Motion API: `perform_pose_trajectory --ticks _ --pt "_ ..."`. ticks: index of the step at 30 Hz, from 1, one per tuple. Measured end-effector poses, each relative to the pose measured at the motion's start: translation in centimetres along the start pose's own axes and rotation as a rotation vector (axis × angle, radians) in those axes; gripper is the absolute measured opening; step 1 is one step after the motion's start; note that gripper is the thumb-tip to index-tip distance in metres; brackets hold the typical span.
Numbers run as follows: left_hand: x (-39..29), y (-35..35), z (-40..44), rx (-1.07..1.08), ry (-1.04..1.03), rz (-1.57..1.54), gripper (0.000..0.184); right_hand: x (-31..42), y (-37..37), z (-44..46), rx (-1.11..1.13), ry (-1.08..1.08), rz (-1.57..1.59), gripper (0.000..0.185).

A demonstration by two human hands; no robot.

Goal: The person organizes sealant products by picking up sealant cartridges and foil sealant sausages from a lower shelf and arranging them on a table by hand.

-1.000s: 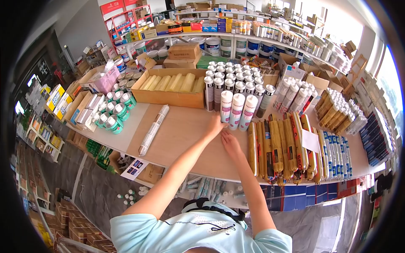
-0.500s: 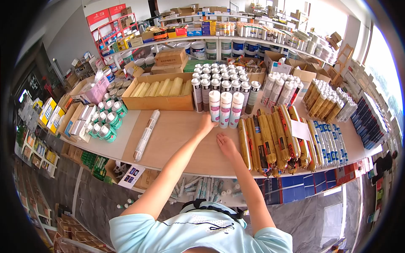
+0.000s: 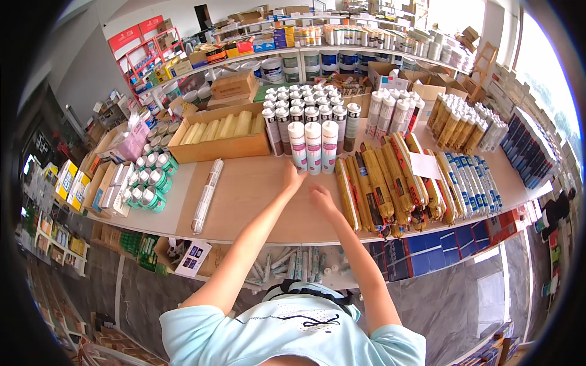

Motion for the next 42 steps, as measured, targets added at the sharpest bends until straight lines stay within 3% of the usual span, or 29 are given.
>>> perform_pose_trajectory --ticks 2,3,5,11,15,18,22,26,34,38,39,40,42 --pt "-1.4 -0.1 -2.2 -0.002 -0.076 -0.03 0.077 1.3 -0.6 -1.5 -0.027 0.085 -0.355 0.051" --pt "-2.1 -0.2 -3.5 0.023 -0.062 -0.018 0.078 1.0 -0.3 -1.6 -0.036 0.082 -0.353 0.051" --pt "-4.2 0.2 -6.2 0.083 -0.041 -0.051 0.076 2.7 0.1 -2.0 -0.151 0.349 -0.76 0.046" --pt "-10.1 1.6 -13.6 0.347 -0.194 -0.298 0.069 5.6 -1.5 -8.9 -0.305 0.503 -0.974 0.043" --pt "-12.8 2.7 -15.6 0.393 -0.27 -0.257 0.064 6.5 -2.0 -13.2 -0.275 0.486 -0.859 0.05" --pt "-14.2 3.0 -17.0 0.416 -0.218 -0.269 0.059 7.1 -1.2 -17.1 -0.387 0.548 -0.949 0.05" --pt "-16.5 2.5 -18.6 0.559 -0.252 -0.245 0.053 6.8 1.1 -21.4 -0.537 0.434 -0.961 0.049" --pt "-18.4 0.6 -21.6 0.606 -0.278 -0.383 0.037 6.1 3.5 -26.0 -0.718 0.461 -0.949 0.046" --pt "-19.8 -2.0 -27.9 0.728 -0.34 -0.384 0.024 -0.7 8.1 -32.5 -0.927 0.322 -0.838 0.045" --pt "-18.4 -3.0 -31.2 0.898 -0.355 -0.285 0.042 -3.9 9.6 -35.1 -0.961 0.233 -0.908 0.048" --pt "-17.6 -3.5 -32.5 1.006 -0.331 -0.244 0.065 -4.5 9.9 -35.7 -0.961 0.218 -0.937 0.05" --pt "-17.2 -3.6 -33.0 1.005 -0.329 -0.237 0.065 -5.2 10.4 -36.1 -0.956 0.219 -0.933 0.05" --pt "-16.0 -4.2 -34.8 1.068 -0.303 -0.171 0.082 -6.8 11.3 -37.2 -0.965 0.176 -0.95 0.051"
Point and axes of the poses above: each hand's wrist, its own z-axis towards the middle knuckle, its own y-axis out of the back of the hand, x = y × z, the point moved 10 cm from there along z, towards the middle knuckle, and after that the axes turned 4 degrees about -z, right-handed, at the moved point
